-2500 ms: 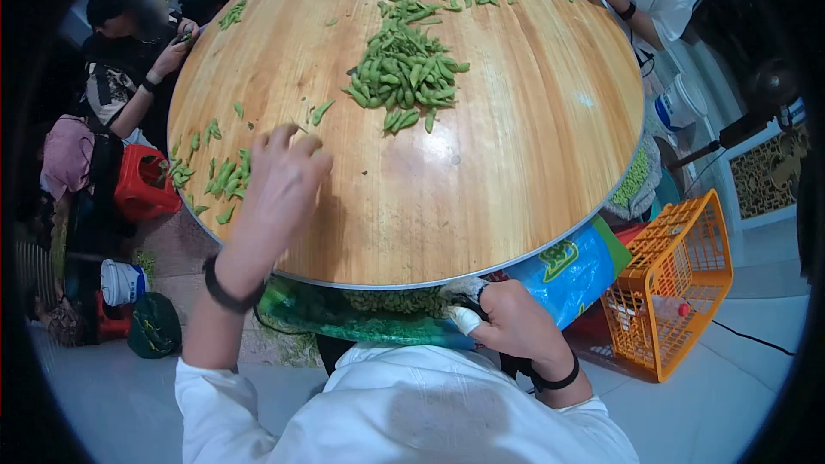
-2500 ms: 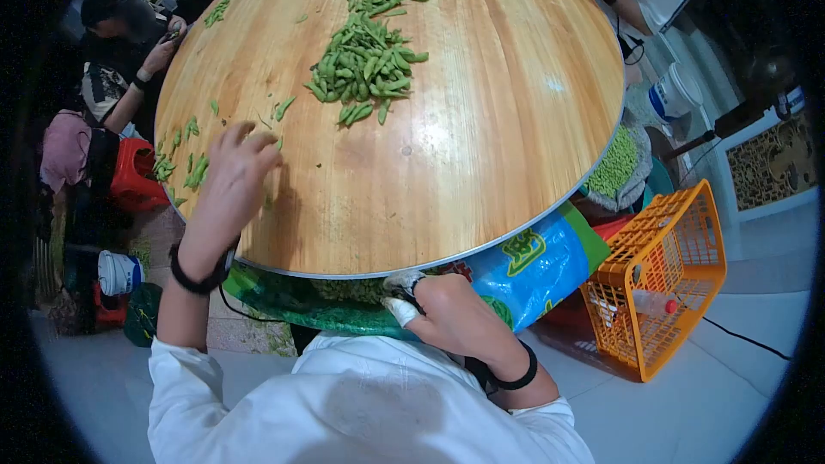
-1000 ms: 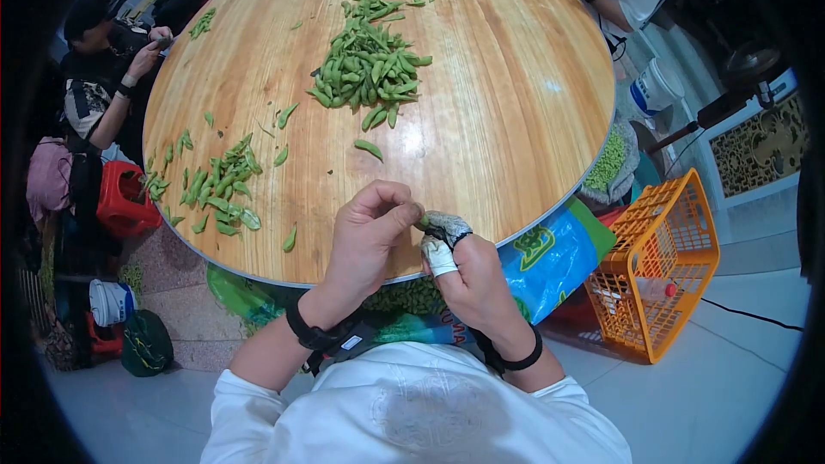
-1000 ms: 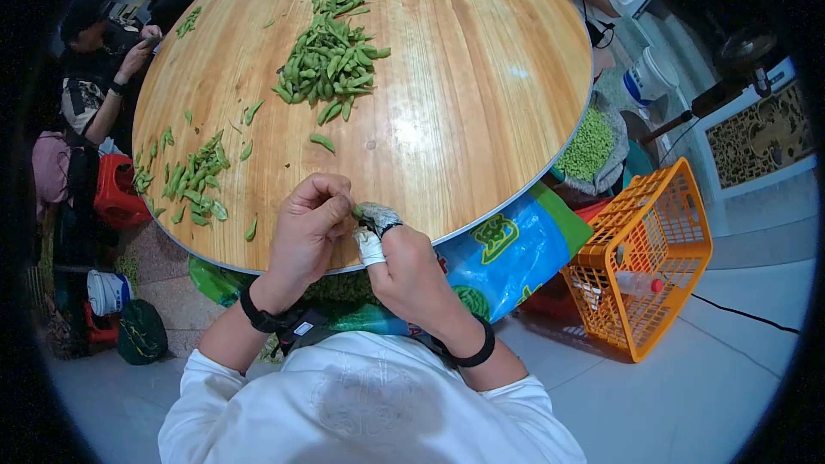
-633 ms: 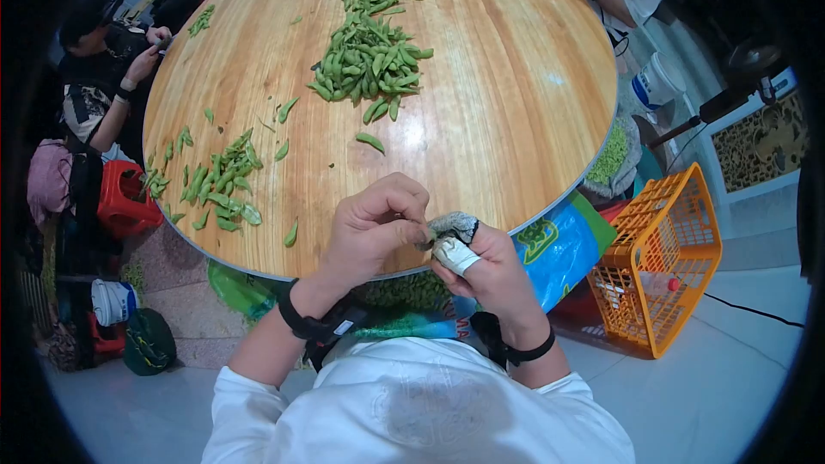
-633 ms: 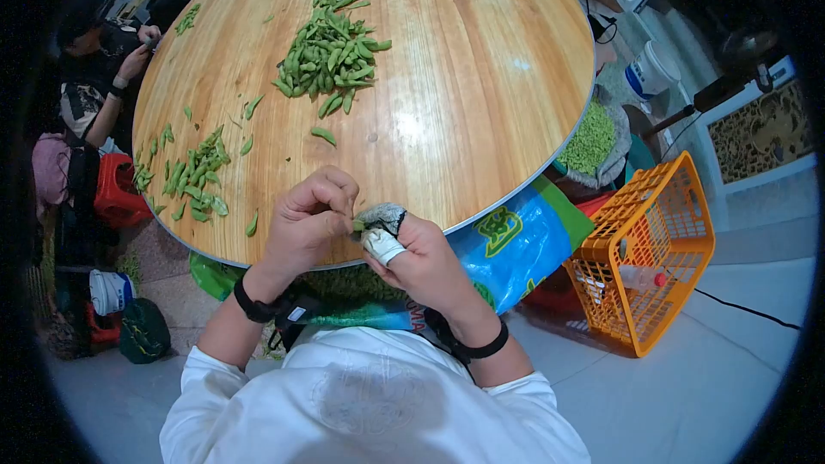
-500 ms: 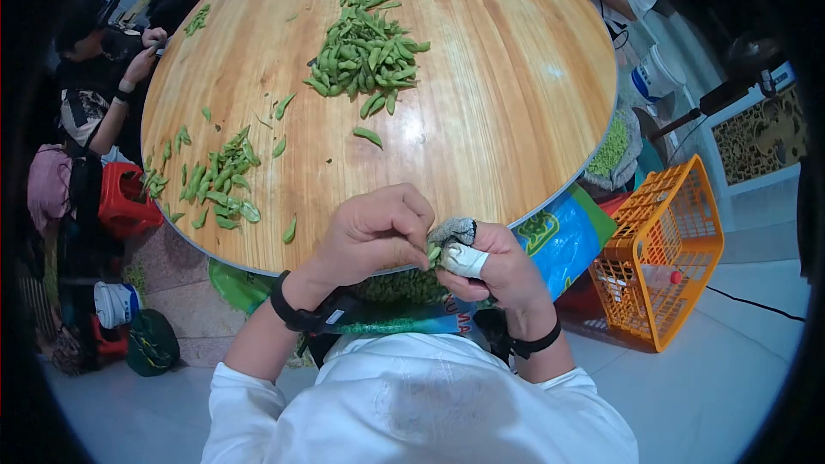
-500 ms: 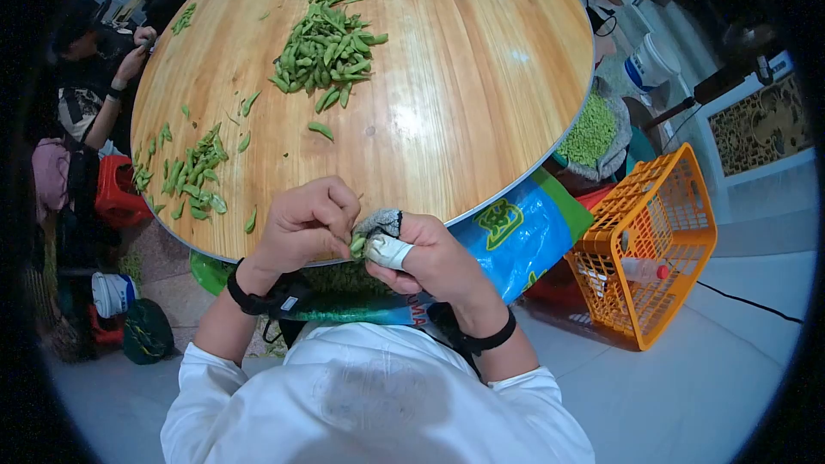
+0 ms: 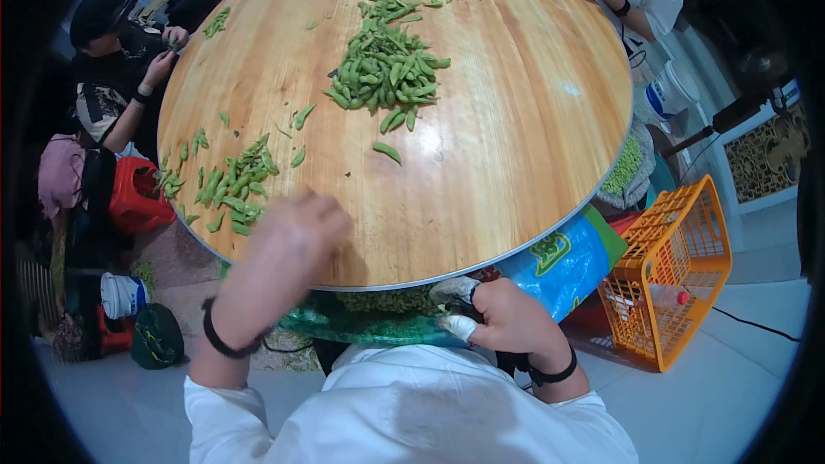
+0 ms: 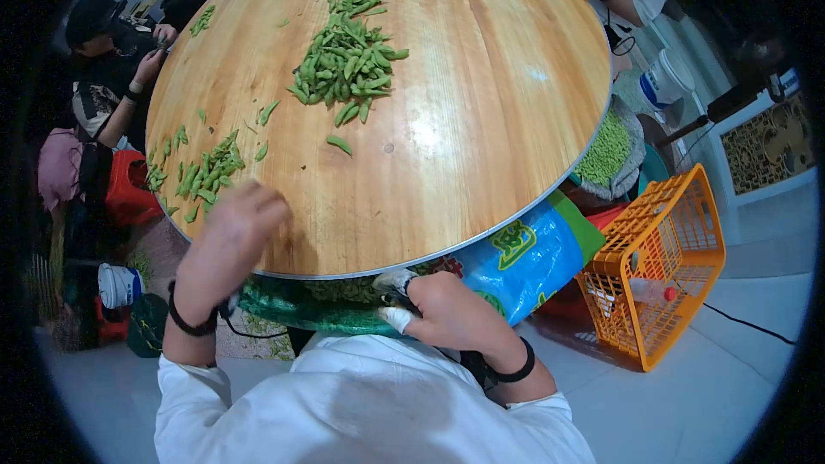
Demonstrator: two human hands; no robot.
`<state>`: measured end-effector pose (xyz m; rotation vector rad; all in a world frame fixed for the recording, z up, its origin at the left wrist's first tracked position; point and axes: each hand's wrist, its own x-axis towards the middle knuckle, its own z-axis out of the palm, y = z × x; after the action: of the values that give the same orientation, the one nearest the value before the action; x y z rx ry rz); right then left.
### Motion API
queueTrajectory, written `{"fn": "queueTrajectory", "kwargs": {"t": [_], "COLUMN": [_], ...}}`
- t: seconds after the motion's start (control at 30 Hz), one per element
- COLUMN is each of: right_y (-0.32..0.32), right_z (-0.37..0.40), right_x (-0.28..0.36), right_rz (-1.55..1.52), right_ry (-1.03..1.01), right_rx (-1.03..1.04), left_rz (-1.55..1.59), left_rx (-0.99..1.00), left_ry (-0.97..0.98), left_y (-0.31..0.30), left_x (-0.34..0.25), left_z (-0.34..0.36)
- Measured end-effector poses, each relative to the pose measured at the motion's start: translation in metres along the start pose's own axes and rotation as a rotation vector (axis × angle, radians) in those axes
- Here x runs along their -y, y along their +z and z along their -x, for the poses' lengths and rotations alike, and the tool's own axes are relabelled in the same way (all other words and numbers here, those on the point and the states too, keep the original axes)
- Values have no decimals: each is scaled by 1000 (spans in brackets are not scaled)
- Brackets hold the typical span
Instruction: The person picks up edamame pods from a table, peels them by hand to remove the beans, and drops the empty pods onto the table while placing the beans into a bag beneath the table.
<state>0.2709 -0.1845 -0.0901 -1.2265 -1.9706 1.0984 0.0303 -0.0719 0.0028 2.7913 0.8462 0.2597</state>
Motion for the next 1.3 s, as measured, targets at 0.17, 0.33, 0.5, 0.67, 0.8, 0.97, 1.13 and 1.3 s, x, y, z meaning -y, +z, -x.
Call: {"fn": "queueTrajectory", "kwargs": {"t": [0.17, 0.33, 0.5, 0.67, 0.8, 0.97, 1.13, 1.3], "right_y": [-1, -2, -7, -9, 0, 0, 0, -2], "right_z": [-6, -15, -19, -33, -47, -48, -45, -42], "right_x": [11, 27, 29, 28, 12, 10, 13, 14], "right_rz": [-16, -141, -400, -673, -485, -371, -411, -400], "right_ry": [124, 158, 227, 258, 73, 94, 71, 72], "right_rx": [11, -85, -248, -422, -452, -407, -425, -428], "left_rz": [-115, 180, 532, 1367, 1622, 1722, 1634, 1616], "left_rx": [-112, -148, -79, -78, -252, -356, -407, -430], "left_ry": [-1, 116, -162, -638, -627, -509, -461, -386], "left_y": [23, 63, 60, 50, 66, 80, 81, 84], "left_x": [54, 80, 77, 33, 3, -14, -19, -20], "left_z": [-39, -91, -90, -70, -57, -56, -56, -55]}}
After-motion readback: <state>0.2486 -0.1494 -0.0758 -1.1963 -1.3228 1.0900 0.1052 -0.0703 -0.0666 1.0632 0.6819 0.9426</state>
